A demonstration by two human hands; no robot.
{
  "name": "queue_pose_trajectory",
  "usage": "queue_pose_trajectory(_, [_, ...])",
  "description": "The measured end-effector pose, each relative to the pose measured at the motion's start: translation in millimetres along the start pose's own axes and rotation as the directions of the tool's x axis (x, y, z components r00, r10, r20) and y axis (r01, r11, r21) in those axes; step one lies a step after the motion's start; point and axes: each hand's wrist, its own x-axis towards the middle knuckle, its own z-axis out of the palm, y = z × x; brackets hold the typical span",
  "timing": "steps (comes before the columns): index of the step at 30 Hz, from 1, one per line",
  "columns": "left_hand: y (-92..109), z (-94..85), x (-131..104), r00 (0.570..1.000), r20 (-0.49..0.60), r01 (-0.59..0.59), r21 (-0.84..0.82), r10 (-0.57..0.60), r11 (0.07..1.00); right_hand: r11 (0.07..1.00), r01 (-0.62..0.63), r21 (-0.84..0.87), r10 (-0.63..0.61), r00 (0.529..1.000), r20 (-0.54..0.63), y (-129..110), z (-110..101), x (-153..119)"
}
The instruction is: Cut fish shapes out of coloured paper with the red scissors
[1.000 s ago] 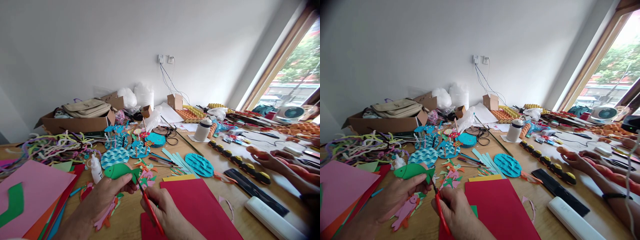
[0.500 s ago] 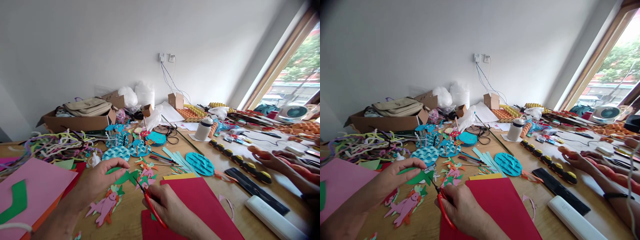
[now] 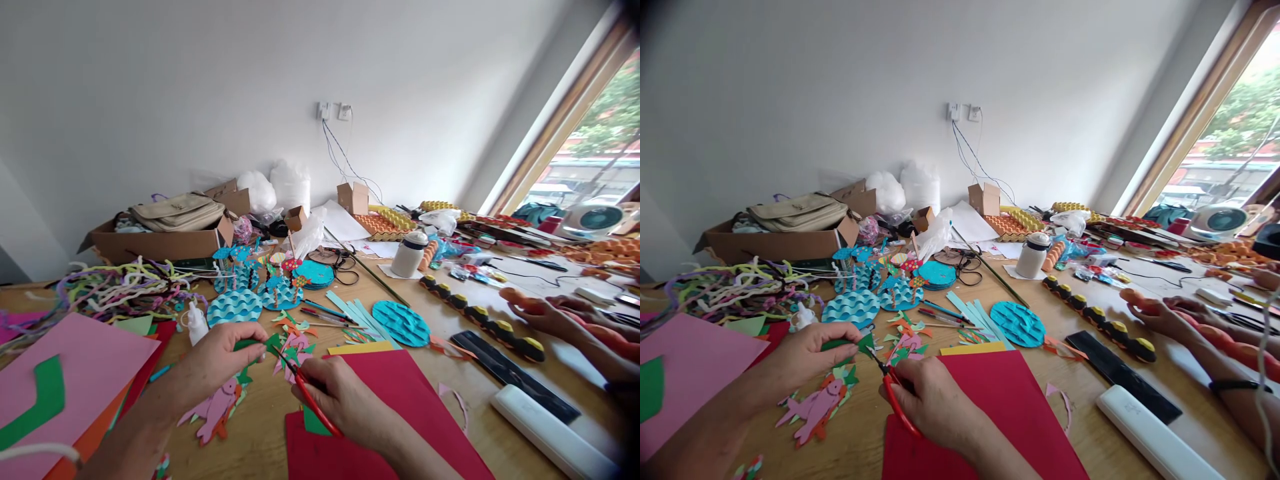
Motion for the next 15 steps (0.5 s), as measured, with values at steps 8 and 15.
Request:
queue_pose_trajectory(8, [-1, 2.1, 7, 0.999, 0.041, 0.038, -0.287, -0.027, 0.957, 0.969, -0.024, 0.244, 0.009, 0.998, 0.061, 5, -5, 8])
queue_pose_trajectory(15, [-2, 12.4, 8, 0.991, -0.004, 0.111, -0.505, -0.131, 0.856, 0.855, -0.089, 0.510, 0.068, 0.996, 0.060, 8, 6, 16])
